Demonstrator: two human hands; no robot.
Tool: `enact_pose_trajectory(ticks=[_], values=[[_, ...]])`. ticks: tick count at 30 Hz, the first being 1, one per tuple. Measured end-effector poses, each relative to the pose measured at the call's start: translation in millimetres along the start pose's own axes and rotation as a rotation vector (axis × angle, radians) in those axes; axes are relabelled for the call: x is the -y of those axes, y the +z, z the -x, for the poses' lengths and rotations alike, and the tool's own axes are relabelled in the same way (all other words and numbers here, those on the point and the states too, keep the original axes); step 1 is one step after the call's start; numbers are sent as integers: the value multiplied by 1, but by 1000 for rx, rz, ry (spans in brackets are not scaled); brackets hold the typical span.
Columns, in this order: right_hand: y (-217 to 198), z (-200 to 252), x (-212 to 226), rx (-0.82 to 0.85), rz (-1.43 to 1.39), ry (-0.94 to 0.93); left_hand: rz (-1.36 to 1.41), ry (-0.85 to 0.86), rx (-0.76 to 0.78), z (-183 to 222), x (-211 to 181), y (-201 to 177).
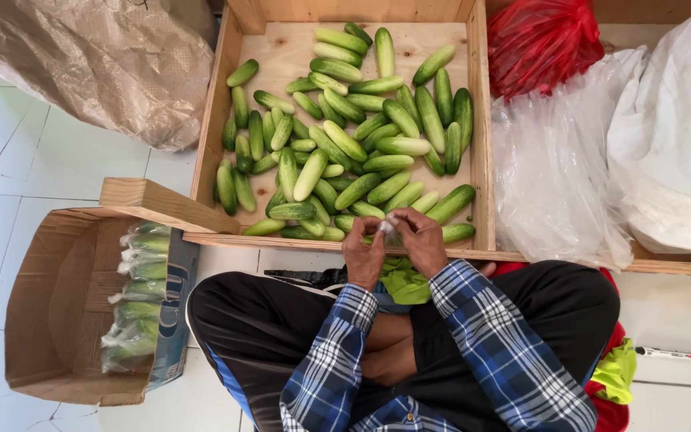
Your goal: Bagging cucumbers and placing the filled bags into a cardboard box
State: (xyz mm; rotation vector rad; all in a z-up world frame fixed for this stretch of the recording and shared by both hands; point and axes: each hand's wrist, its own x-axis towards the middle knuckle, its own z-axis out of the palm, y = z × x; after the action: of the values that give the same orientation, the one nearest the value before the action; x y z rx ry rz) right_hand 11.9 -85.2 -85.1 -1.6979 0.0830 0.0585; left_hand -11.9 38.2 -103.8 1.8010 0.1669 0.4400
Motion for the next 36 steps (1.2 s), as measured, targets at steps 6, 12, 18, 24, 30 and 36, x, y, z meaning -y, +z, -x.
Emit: enact_pose_trajectory(ticks=[6, 12, 18, 24, 30, 36], values=[[-6, -5, -10, -66, -156, 159, 68, 48, -60, 5, 8, 6], [-3, -4, -11, -112, -6, 135, 68, 95, -77, 10, 8, 10], [-7, -5, -20, -103, 42, 147, 45, 111, -85, 15, 12, 11], [-5, 3, -5, -34, 149, 64, 48, 131, -96, 14, 7, 6], [-8, 9, -1, 125, 84, -181, 44, 31, -102, 7, -1, -1], [-10, 4, -12, 166, 2, -149, 319, -414, 241, -18, 3, -15]])
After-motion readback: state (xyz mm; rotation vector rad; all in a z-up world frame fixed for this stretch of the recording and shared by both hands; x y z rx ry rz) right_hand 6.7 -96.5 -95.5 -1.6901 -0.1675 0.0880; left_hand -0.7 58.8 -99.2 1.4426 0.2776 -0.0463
